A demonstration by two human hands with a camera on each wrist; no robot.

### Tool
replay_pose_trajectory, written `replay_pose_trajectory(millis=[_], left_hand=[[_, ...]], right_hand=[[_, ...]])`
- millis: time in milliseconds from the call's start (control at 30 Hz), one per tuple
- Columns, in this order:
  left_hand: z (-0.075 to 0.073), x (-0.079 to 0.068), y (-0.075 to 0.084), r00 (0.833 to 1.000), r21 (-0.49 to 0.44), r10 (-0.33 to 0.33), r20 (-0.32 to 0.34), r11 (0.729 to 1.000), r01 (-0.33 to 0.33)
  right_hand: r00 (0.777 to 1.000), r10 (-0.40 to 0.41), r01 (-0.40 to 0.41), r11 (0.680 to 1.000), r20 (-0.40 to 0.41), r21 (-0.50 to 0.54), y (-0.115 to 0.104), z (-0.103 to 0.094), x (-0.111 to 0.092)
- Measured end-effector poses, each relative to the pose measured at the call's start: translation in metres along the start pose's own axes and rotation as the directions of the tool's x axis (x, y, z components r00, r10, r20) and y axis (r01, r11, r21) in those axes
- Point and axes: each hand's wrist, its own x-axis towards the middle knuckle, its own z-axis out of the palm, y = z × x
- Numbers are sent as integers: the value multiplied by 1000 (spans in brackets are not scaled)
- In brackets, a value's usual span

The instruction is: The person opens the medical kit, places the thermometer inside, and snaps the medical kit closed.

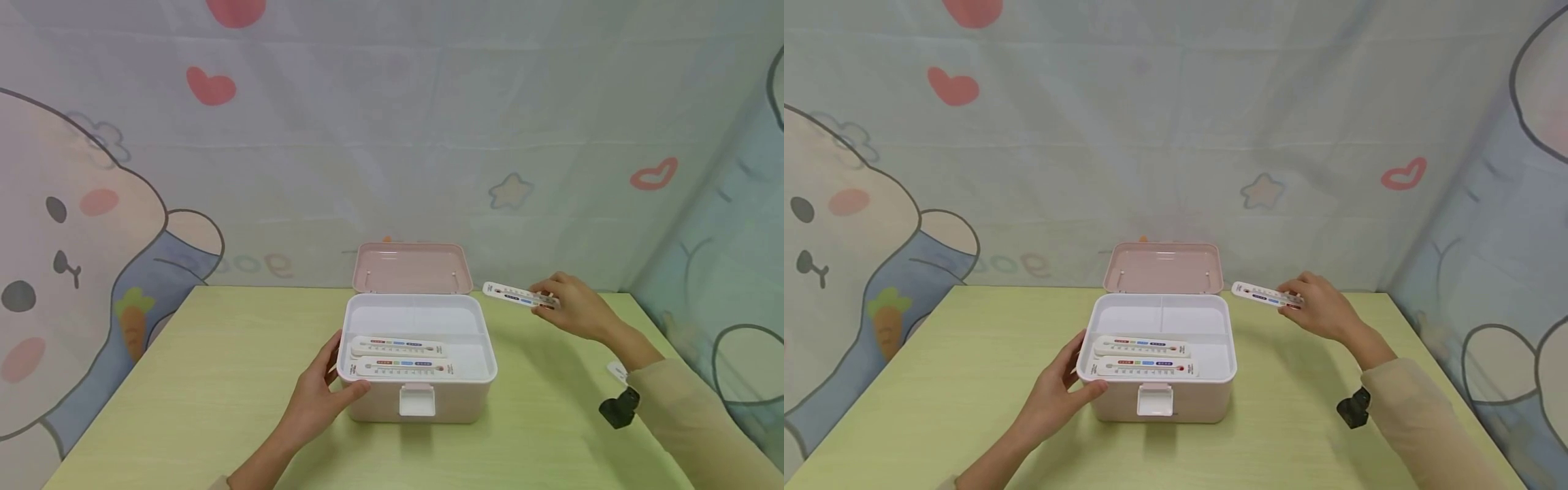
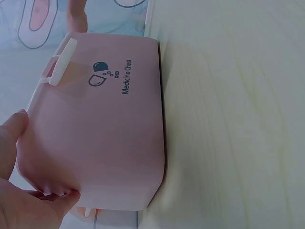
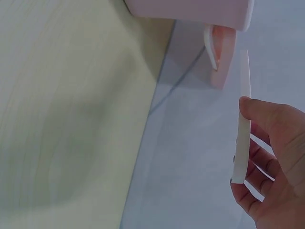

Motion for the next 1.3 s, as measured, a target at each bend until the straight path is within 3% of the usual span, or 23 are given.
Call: replay_pose_trajectory(millis=[300, 733, 900, 1300], left_hand=[[-1, 0, 0, 1000, 1, -18, 1, 1000, 18], [0, 0, -1, 1000, 5, 7, 2, 1000, -7], [-1, -1, 0, 1000, 13, 20, 12, 1000, -20], [0, 0, 2, 1000, 5, -17, 8, 1000, 17]], right_hand=[[997, -69, 69, 998, -16, -7, -20, -6, 6], [987, -160, 160, 987, -10, -8, -50, -12, 12], [985, -170, 170, 985, 11, -2, -62, -13, 14], [983, -176, 177, 984, 59, -8, -89, -9, 17]])
